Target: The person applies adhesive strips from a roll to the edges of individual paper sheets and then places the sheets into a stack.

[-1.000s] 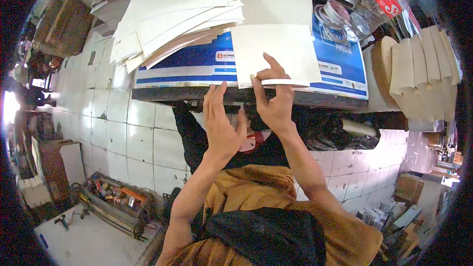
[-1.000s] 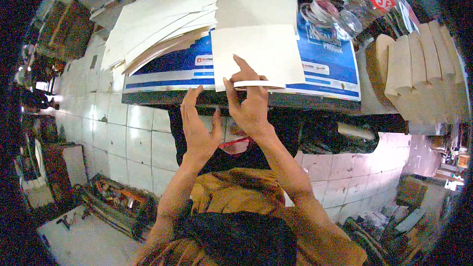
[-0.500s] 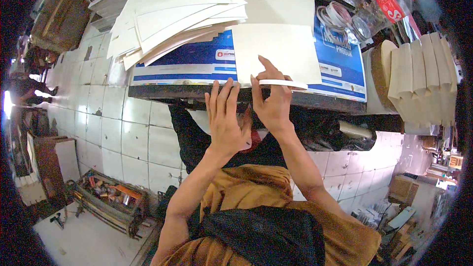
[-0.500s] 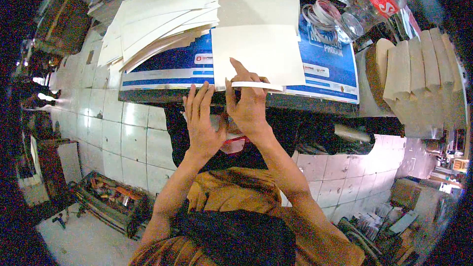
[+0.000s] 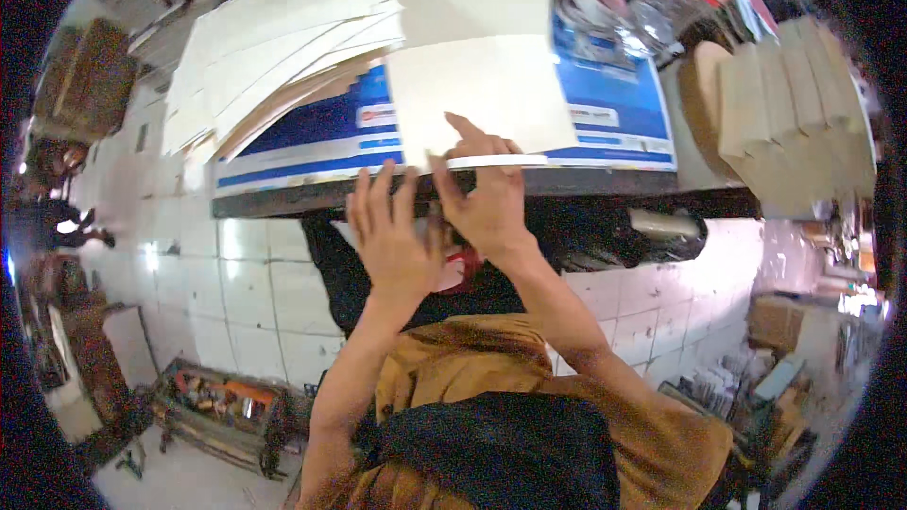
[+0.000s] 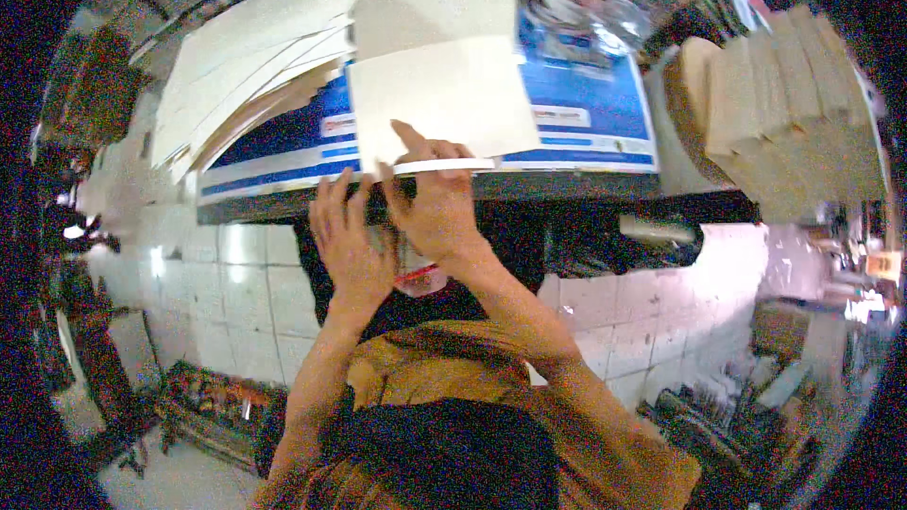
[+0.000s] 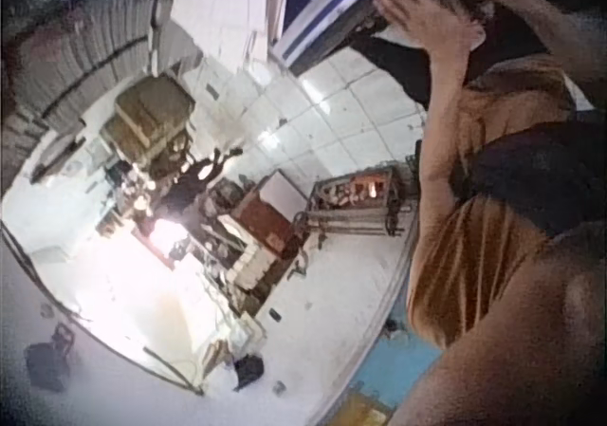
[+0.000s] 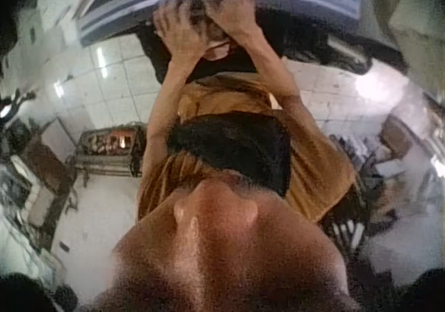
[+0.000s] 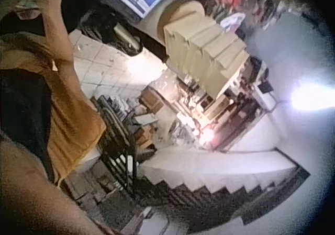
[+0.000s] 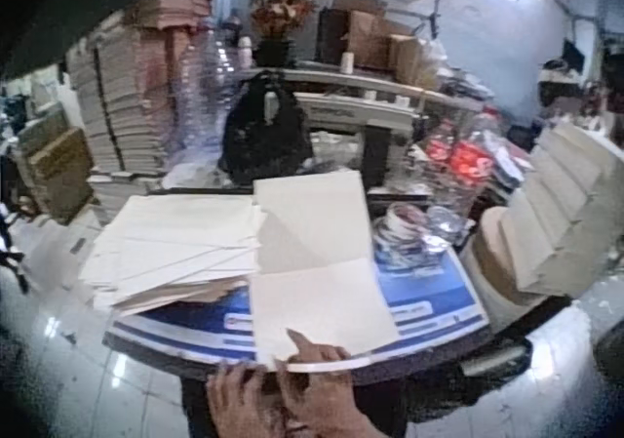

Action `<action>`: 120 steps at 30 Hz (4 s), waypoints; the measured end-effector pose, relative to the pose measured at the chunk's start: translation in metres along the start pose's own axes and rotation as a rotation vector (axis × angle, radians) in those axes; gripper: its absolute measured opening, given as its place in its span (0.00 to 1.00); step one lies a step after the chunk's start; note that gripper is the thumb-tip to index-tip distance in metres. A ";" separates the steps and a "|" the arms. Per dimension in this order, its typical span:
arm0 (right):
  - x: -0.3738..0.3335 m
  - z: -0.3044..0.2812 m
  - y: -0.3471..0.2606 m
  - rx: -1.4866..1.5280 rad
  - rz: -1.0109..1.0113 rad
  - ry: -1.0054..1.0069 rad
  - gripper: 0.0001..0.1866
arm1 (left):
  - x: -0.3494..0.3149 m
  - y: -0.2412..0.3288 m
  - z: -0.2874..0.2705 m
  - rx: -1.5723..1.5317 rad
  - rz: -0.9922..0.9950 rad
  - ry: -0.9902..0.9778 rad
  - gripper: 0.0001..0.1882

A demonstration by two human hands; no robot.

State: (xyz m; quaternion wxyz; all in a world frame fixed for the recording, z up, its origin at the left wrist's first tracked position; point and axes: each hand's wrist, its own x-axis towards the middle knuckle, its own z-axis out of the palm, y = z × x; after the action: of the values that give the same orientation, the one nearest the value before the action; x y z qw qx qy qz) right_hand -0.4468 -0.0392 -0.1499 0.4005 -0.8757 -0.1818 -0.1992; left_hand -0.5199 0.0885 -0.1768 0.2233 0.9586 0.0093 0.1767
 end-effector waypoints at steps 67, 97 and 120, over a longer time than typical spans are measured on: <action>-0.018 -0.110 0.090 -0.157 0.130 0.149 0.13 | 0.067 0.106 0.053 0.039 0.192 -0.162 0.34; 0.009 -0.122 0.147 -0.055 0.178 0.518 0.09 | 0.211 -0.060 -0.173 -0.019 0.384 0.392 0.26; -0.014 -0.087 0.061 0.385 0.265 0.448 0.15 | 0.042 0.061 0.013 -0.053 0.244 -0.188 0.37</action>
State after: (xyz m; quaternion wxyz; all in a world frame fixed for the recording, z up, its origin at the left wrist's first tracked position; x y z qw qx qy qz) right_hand -0.4477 -0.1464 -0.1431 0.6112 -0.7343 -0.0079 -0.2953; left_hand -0.4796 0.0320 -0.1468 0.2251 0.9587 -0.1327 0.1124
